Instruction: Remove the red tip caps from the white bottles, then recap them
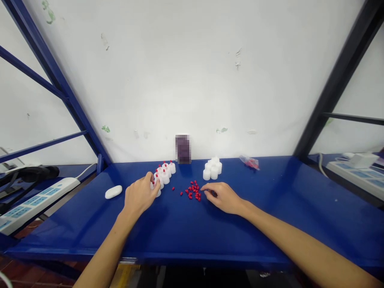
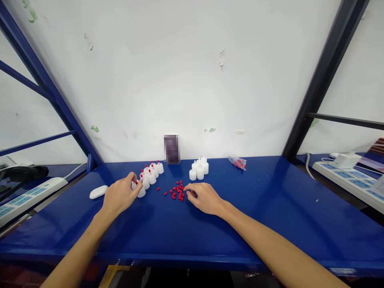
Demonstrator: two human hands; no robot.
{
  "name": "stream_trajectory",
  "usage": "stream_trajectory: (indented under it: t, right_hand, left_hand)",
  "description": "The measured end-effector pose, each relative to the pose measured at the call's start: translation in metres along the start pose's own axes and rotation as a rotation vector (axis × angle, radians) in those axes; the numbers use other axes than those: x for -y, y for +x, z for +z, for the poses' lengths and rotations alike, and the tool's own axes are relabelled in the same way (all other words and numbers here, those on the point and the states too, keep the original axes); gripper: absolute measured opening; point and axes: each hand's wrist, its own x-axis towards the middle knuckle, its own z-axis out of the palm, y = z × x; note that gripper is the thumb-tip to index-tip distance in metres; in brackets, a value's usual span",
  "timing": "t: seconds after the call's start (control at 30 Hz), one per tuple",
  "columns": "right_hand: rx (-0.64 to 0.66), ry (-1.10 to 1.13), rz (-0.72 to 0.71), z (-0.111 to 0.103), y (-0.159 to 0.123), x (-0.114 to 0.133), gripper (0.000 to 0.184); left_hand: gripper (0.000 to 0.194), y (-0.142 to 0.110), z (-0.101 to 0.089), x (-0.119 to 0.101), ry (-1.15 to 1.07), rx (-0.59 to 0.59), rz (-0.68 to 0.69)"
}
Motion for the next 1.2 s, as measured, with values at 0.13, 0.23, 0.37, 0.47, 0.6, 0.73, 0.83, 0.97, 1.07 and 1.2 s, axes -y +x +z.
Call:
stream_trajectory:
  t: [0.13, 0.23, 0.37, 0.47, 0.6, 0.73, 0.83, 0.97, 1.07, 1.2]
  right_hand:
    - [0.005, 0.020, 0.022, -0.001, -0.001, -0.001, 0.028]
    - [0.005, 0.028, 0.022, -0.001, -0.001, -0.001, 0.029]
    - [0.026, 0.032, 0.033, -0.004, 0.001, 0.000, 0.028]
    - [0.077, 0.020, 0.012, -0.013, -0.001, 0.001, 0.027]
    - [0.141, -0.029, 0.000, -0.033, -0.013, -0.002, 0.026]
    - [0.152, -0.055, 0.038, -0.055, -0.030, -0.012, 0.026]
    - [0.150, -0.073, 0.071, -0.068, -0.040, -0.021, 0.026]
    - [0.164, -0.088, 0.091, -0.080, -0.043, -0.027, 0.025]
    - [0.171, -0.046, 0.081, -0.081, -0.039, -0.024, 0.025]
    - [0.201, 0.173, 0.089, -0.073, -0.029, -0.015, 0.028]
  left_hand:
    - [0.036, 0.002, 0.005, -0.002, 0.049, 0.022, -0.002]
    - [0.036, 0.004, 0.007, -0.001, 0.065, 0.025, -0.023]
    - [0.033, 0.004, 0.011, 0.004, 0.076, 0.045, -0.011]
    - [0.032, 0.003, 0.014, 0.006, 0.059, 0.034, 0.007]
    - [0.033, 0.002, 0.019, 0.009, 0.030, -0.010, 0.005]
    - [0.035, 0.003, 0.021, 0.010, -0.022, -0.104, 0.012]
    - [0.036, 0.004, 0.021, 0.011, -0.113, -0.227, 0.043]
    - [0.040, 0.003, 0.022, 0.000, -0.342, -0.350, 0.208]
    - [0.042, 0.004, 0.025, -0.027, -0.522, -0.340, 0.429]
    - [0.041, 0.011, 0.030, -0.080, -0.695, -0.289, 0.701]
